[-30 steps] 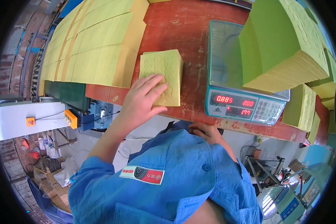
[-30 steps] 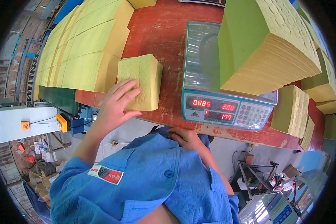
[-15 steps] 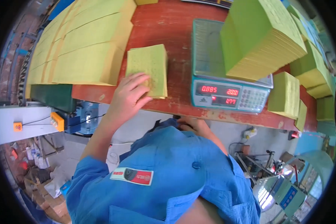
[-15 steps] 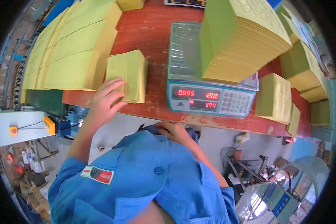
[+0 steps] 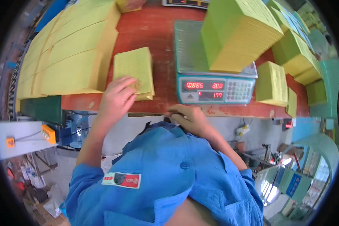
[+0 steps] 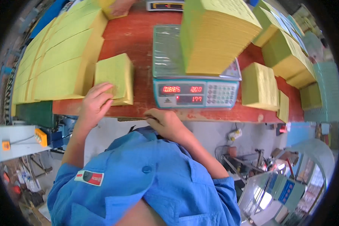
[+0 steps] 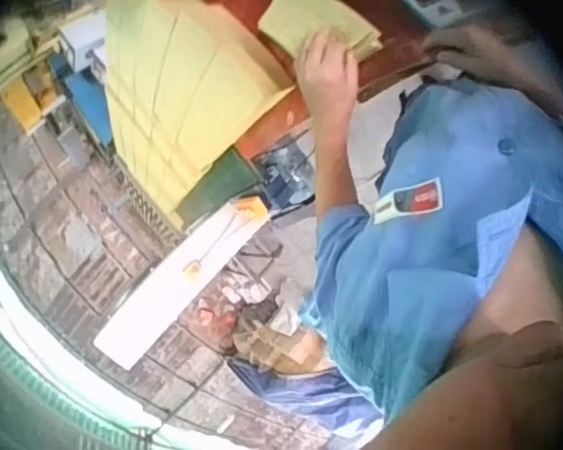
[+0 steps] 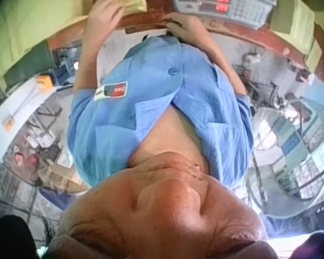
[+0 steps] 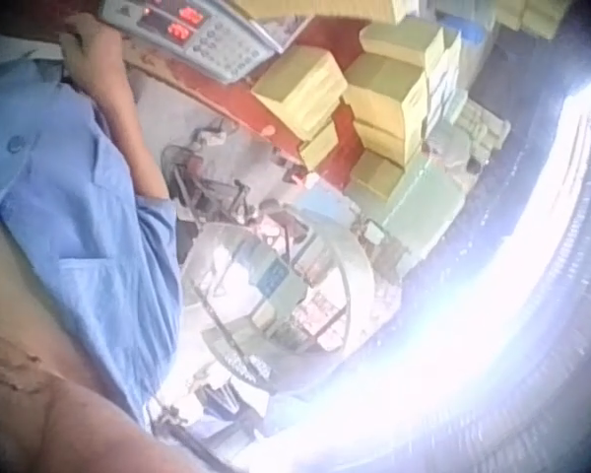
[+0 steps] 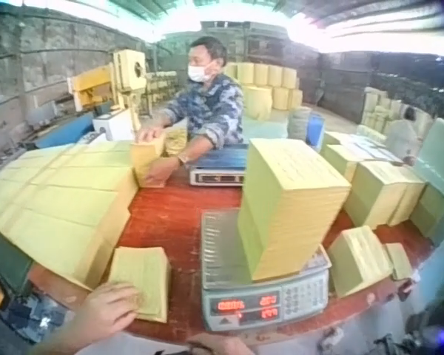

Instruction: The recorder is weighing stacks of yellow paper on a digital scale in a factory setting.

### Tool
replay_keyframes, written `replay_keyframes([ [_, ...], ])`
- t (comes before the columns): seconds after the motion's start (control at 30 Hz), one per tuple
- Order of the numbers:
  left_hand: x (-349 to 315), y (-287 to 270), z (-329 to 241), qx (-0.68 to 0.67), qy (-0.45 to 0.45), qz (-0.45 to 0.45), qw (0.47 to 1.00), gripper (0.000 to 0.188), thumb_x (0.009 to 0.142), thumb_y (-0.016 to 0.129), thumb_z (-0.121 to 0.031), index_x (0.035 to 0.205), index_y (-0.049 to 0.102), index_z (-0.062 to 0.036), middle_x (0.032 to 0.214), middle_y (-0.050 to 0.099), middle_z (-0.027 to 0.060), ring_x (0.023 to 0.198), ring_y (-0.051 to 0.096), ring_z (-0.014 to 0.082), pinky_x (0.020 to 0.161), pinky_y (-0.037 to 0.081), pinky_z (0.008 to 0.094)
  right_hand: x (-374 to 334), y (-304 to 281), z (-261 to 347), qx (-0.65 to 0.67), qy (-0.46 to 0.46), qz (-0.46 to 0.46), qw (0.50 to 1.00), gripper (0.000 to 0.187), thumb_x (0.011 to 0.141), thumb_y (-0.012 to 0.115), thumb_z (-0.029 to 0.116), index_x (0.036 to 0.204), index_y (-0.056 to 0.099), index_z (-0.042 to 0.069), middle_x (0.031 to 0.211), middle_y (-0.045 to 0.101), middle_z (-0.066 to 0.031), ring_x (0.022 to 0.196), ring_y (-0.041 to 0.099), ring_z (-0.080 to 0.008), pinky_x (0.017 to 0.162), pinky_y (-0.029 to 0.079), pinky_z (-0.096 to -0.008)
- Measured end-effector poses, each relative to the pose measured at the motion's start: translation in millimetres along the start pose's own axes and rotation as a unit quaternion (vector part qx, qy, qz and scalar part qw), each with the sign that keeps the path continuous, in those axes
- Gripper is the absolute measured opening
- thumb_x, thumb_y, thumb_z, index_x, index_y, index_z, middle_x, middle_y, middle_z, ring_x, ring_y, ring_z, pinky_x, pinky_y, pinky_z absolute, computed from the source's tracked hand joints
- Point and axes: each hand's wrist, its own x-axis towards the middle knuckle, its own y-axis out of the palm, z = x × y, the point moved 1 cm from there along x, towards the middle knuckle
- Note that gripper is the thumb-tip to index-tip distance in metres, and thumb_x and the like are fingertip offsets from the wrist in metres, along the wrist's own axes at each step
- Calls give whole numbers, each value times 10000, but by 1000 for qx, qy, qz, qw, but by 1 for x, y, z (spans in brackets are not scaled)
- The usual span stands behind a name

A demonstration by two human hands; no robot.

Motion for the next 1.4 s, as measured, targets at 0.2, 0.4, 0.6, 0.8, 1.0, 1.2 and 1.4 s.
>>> replay_keyframes([
  [0.2,3,-4,-3,-59,-37,-111,991,111,782,665,38,873,612,4,1111,672,137,1097,630,322,900,513,390,11,-20,15,68,12,-20,997,258,933,566,98,1163,617,-7,949,713,-133,872,681,-153,767,529,-291],
  [0.4,-3,2,-16,-44,-80,-150,984,135,773,666,47,882,600,3,1062,678,132,1083,639,307,876,520,389,57,-17,15,136,31,-47,989,276,951,569,157,1153,607,-26,842,692,-118,788,670,-154,712,530,-306],
  [0.6,-7,26,-23,41,-68,-135,988,204,711,738,-7,879,623,-9,1073,658,125,1064,624,322,895,509,407,89,2,6,95,8,-100,990,294,964,581,225,1089,604,-39,793,662,-144,740,653,-187,681,517,-324],
  [0.8,-9,23,-23,47,-61,-107,991,237,682,771,-57,878,645,-10,1084,645,111,1076,611,308,901,503,414,91,1,5,171,18,-68,983,281,976,562,193,1126,583,-44,808,662,-126,737,648,-154,669,526,-304],
  [1.0,-2,19,-17,45,-36,-100,993,155,738,714,-2,873,638,-3,1061,655,121,1059,624,303,905,502,421,95,-2,-10,246,19,-90,965,272,987,538,160,1174,559,-36,830,670,-105,726,653,-138,649,537,-278],
  [1.2,1,-1,-20,18,-51,-216,975,139,756,652,62,869,606,-6,1037,674,123,1041,641,320,941,495,443,94,-20,13,298,57,-81,949,348,1017,476,237,1227,528,-35,893,634,-119,727,641,-170,625,542,-292],
  [1.4,-31,15,-38,-14,-62,-187,980,151,738,673,42,853,596,-19,1056,672,125,1077,625,336,953,483,464,89,-10,14,305,121,-16,945,368,1001,515,270,1205,544,-35,855,644,-116,767,645,-164,658,540,-288],
])
